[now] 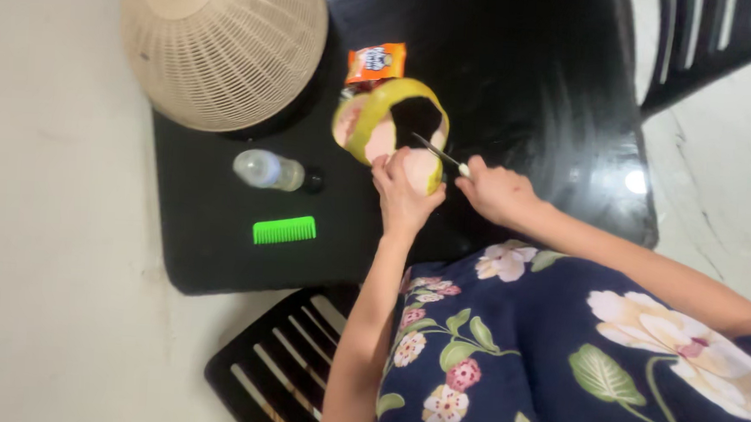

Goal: The person uses a knife to peel the skin off a yellow fruit on a black table. After removing the outer skin, they use their hands to separate the inner flesh from the remaining rind.

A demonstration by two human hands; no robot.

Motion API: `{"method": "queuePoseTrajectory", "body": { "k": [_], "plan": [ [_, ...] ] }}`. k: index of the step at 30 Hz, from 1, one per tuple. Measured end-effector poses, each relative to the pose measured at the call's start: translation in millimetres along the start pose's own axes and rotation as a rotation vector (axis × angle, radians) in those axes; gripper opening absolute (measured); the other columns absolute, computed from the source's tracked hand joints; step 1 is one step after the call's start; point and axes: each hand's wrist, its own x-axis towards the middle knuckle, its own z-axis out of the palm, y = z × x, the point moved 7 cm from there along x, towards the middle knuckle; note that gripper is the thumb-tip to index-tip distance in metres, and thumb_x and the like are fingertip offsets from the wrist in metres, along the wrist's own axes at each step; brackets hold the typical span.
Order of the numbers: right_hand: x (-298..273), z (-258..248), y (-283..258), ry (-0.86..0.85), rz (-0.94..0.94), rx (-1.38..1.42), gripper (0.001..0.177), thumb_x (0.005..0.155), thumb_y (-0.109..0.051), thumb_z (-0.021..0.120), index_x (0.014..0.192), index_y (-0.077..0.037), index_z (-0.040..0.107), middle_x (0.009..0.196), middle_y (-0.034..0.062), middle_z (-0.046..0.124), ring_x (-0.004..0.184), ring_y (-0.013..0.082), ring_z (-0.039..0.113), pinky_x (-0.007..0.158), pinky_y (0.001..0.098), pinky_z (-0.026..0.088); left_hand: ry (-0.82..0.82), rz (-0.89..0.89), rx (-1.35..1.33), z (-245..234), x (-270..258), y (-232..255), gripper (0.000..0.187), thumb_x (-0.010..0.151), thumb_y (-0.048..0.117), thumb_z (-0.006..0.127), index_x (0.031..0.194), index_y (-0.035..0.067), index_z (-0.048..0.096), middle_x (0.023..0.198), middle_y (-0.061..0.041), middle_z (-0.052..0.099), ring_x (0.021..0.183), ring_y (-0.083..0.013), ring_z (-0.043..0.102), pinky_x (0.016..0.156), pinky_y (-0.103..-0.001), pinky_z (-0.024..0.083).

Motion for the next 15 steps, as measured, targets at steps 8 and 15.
{"method": "queuePoseTrajectory", "body": {
  "k": [8, 15],
  "plan": [
    [-32, -27, -1, 0.112, -0.193, -0.079, 0.031, 0.102, -0.038, 0.053, 0.104, -0.007, 0.052, 0.078, 0.0186, 0.071, 0.071, 0.0410, 0.070, 0.060, 0.0524, 0.055, -0.335, -0.465, 0.073, 20, 4, -23, 0.110, 0.061, 0.047, 0.094, 0.142, 0.004, 0.033, 0.134, -0.028, 0.044, 0.123, -0.0489, 0.049, 0.099, -0.053, 0.049],
    [-37, -36, 0, 0.067, -0.215, -0.215, 0.031, 0.103, -0.037, 0.052, 0.101, -0.007, 0.052, 0.073, 0.0186, 0.070, 0.063, 0.0386, 0.070, 0.053, 0.0483, 0.055, -0.312, -0.287, 0.118, 24, 8, -13, 0.116, 0.058, 0.039, 0.095, 0.143, -0.005, 0.030, 0.131, -0.034, 0.043, 0.118, -0.0530, 0.049, 0.099, -0.055, 0.048]
  ]
}}
